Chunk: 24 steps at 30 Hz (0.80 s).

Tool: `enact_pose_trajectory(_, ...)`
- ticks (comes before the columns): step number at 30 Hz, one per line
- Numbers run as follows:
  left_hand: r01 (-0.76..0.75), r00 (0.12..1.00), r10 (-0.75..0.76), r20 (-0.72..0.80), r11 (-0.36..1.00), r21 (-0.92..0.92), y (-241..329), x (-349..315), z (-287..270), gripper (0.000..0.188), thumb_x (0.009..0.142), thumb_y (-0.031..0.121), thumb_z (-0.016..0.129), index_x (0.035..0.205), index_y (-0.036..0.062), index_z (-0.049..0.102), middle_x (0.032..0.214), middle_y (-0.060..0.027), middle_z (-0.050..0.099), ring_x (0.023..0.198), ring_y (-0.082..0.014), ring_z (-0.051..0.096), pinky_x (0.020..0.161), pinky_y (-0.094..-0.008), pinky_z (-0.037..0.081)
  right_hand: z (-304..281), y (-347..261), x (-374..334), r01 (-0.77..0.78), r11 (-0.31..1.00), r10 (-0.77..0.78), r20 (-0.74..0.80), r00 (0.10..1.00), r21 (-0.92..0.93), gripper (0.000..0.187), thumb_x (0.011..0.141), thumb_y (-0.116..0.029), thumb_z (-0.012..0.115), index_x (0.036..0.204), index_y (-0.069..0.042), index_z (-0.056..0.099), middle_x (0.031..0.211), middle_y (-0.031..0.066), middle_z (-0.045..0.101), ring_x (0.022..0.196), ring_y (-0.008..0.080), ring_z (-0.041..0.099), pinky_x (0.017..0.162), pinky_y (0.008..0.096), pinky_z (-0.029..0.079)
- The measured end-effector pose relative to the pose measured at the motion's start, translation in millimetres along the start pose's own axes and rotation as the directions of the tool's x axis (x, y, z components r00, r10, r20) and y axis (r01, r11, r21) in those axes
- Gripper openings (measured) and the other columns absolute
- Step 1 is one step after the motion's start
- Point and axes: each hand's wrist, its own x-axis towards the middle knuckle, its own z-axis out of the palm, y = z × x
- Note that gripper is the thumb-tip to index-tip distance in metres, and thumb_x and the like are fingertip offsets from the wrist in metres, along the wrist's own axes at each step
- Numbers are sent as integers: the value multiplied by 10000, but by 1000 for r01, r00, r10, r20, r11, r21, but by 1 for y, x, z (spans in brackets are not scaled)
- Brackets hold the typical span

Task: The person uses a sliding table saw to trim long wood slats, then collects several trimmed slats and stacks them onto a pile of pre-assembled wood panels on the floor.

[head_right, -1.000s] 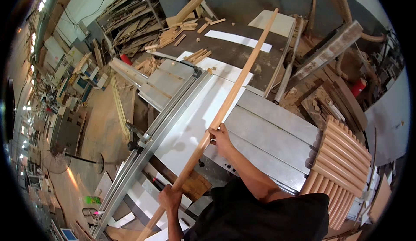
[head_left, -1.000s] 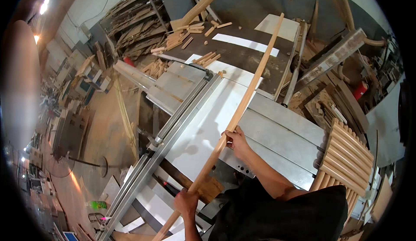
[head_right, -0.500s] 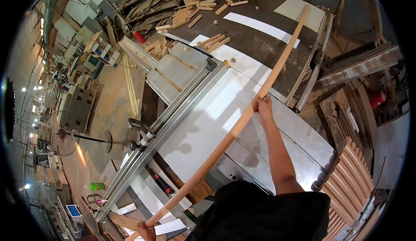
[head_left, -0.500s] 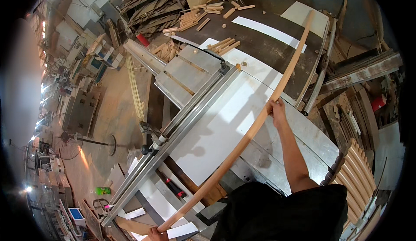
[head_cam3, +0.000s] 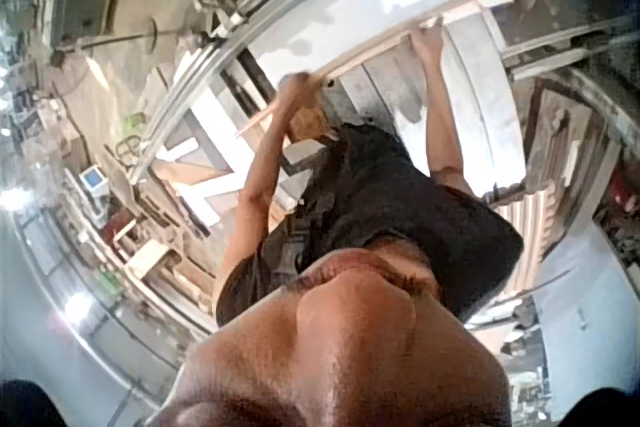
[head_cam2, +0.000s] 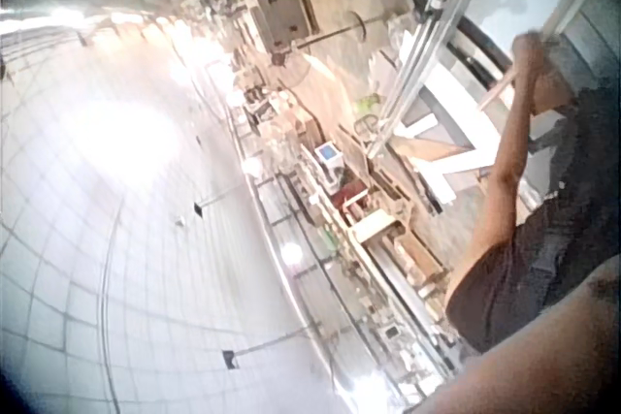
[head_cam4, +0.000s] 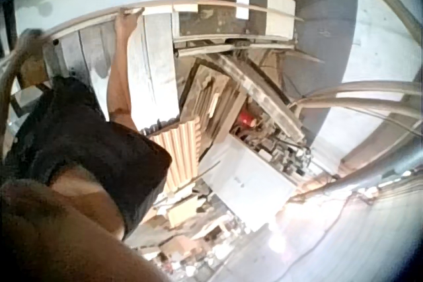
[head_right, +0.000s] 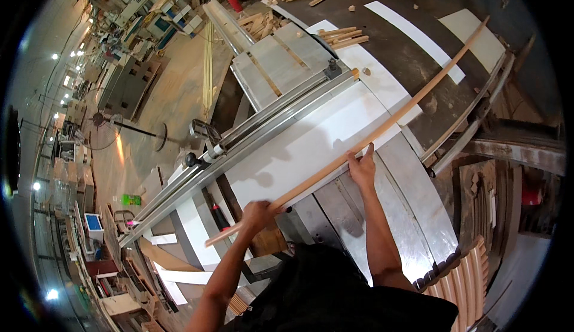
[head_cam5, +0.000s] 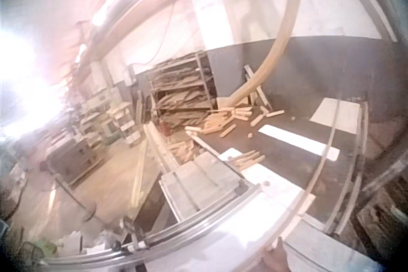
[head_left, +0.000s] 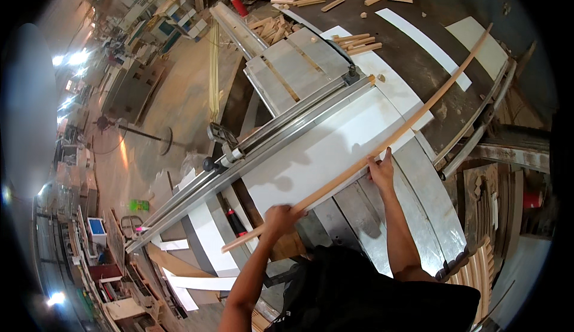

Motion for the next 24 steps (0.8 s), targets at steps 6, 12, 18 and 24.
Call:
enact_pose_trajectory(6, -419, 887, 370, -277, 897, -140, 88, 82, 2, 315, 858, 360, 644, 961, 65, 682, 1054, -162, 657, 943, -353, 623, 837, -446, 492, 33, -11, 33, 94, 995, -94, -16, 995, -29, 922, 859, -216, 634, 1461, 67, -4, 698, 154, 634, 464, 230, 585, 418, 348, 470)
enact_pose_trajectory(12, -494, 600, 303, -740, 868, -45, 67, 107, -64, 529, 769, 169, 757, 1236, 61, 535, 1292, -196, 513, 1217, -387, 464, 1029, -469, 375, 38, -35, 97, 86, 990, -94, -71, 993, -109, 842, 865, -187, 610, 1441, 70, 52, 707, 183, 643, 467, 247, 602, 421, 363, 489)
enact_pose_trajectory(18, -132, 220, -171, -960, 970, -203, -60, 130, -153, 541, 801, 191, 717, 1230, -34, 474, 1212, -223, 548, 1127, -395, 512, 990, -480, 376, 58, -66, 148, 101, 995, -101, -76, 992, 4, 727, 880, -166, 604, 1413, 25, 149, 657, 122, 615, 435, 197, 585, 346, 319, 480)
enact_pose_trajectory(24, -331, 625, -359, -693, 682, -652, -96, 140, -157, 459, 861, 217, 696, 1183, -45, 500, 1033, -144, 599, 927, -206, 558, 846, -334, 441, 77, -68, 166, 114, 993, -109, -136, 985, 31, 685, 881, -213, 624, 1407, 9, 244, 635, 107, 606, 413, 188, 583, 332, 307, 474)
